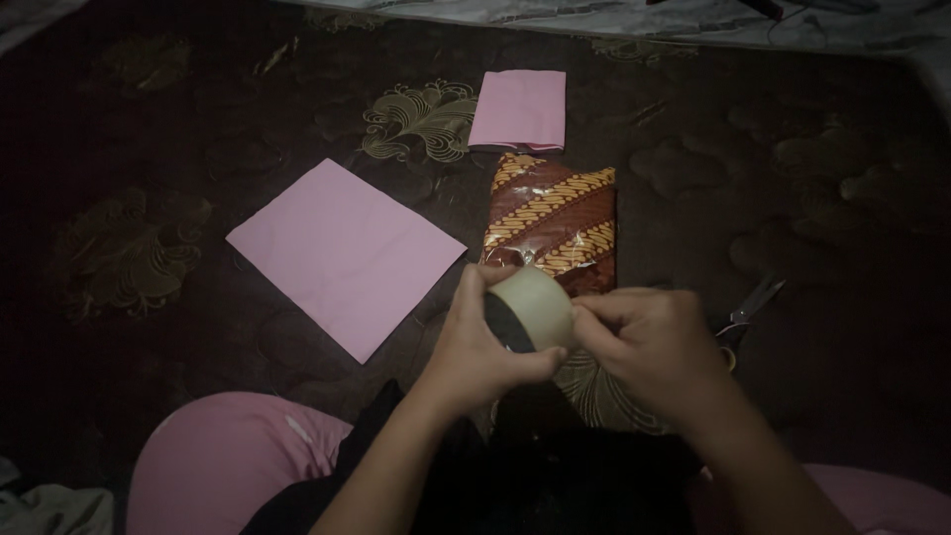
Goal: The person wraps a rectangular gift with patterned paper, folds the edges, and secures them with clear tape. They use scissors to cut the tape and continue folding and taping the remaining sides.
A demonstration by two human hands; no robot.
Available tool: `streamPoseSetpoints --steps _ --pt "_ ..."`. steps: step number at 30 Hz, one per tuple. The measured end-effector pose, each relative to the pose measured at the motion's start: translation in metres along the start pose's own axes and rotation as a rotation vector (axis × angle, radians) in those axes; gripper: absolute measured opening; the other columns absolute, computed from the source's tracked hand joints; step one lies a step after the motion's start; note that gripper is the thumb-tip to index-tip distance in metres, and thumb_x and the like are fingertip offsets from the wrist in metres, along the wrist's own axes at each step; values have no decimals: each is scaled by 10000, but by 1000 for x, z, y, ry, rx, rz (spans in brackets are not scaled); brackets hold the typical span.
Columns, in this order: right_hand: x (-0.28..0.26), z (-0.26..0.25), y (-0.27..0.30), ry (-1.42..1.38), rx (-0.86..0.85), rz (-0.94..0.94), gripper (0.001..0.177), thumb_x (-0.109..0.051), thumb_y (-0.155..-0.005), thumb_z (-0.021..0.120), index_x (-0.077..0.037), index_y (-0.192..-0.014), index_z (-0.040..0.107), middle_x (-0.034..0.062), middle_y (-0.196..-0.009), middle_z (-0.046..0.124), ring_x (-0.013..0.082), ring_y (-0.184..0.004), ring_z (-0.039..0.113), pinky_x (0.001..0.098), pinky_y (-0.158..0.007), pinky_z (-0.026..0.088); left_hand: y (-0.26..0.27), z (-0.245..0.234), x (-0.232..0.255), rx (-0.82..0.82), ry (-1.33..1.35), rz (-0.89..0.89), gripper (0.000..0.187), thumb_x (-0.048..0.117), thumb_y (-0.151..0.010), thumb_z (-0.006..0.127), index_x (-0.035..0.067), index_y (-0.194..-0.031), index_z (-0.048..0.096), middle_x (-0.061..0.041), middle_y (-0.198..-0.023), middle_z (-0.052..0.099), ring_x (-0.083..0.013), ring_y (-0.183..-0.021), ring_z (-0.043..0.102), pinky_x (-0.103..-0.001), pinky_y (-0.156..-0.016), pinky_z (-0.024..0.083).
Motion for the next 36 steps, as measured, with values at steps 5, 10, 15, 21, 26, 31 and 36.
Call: streamPoseSetpoints --steps 5,10,15,21,26,31,36 --pt "43 22 -3 -209 -9 281 206 -181 -914 700 -38 -966 839 88 -701 799 125 -599 672 288 -533 534 -2 3 -14 -45 50 -113 947 355 -550 887 81 -1335 433 -187 -1262 588 -293 -1162 651 -419 -926 574" --pt "52 30 -12 -576 -128 278 231 -191 -900 701 -38 -1027 818 64 -824 820 99 -693 732 258 -618 579 -2 3 -21 35 32 -225 973 364 -533 889 102 -1340 411 -171 -1254 593 -288 -1156 662 -408 -938 571" --pt "51 21 -2 -133 -106 352 217 -210 -859 771 -74 -1018 829 74 -815 843 127 -657 757 282 -601 600 -2 3 -10 55 -157 -88 936 321 -540 907 78 -1315 440 -180 -1317 534 -310 -1221 601 -430 -985 544" --pt "35 20 1 -195 -52 245 216 -172 -846 733 -48 -995 830 67 -809 846 113 -682 771 266 -611 609 1 0 -4 -14 -158 -162 947 322 -526 888 81 -1319 432 -163 -1357 498 -299 -1270 558 -423 -1011 521" --pt "39 27 5 -448 -115 313 244 -173 -885 691 -17 -1014 828 91 -823 832 127 -723 754 275 -643 601 6 -10 11 -37 -135 -145 909 338 -532 884 63 -1294 471 -178 -1324 560 -297 -1231 609 -409 -1000 525" --pt "40 22 4 -257 -124 200 242 -189 -852 738 -32 -1013 827 67 -818 846 124 -716 773 260 -636 611 2 -18 23 -103 -211 -152 929 291 -497 865 62 -1317 494 -173 -1315 575 -292 -1210 632 -389 -972 553" --pt "43 20 2 -262 -55 183 233 -192 -858 741 -25 -995 829 76 -777 831 123 -653 752 252 -578 595 -2 -18 33 -110 -231 -166 955 294 -496 868 72 -1338 477 -143 -1331 559 -282 -1209 641 -381 -965 566"
Point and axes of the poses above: each hand's wrist, its own y-axis away from the middle knuckle, its own z-axis out of the palm, x = y × z, the point moved 7 cm from there along -y, towards the middle knuckle
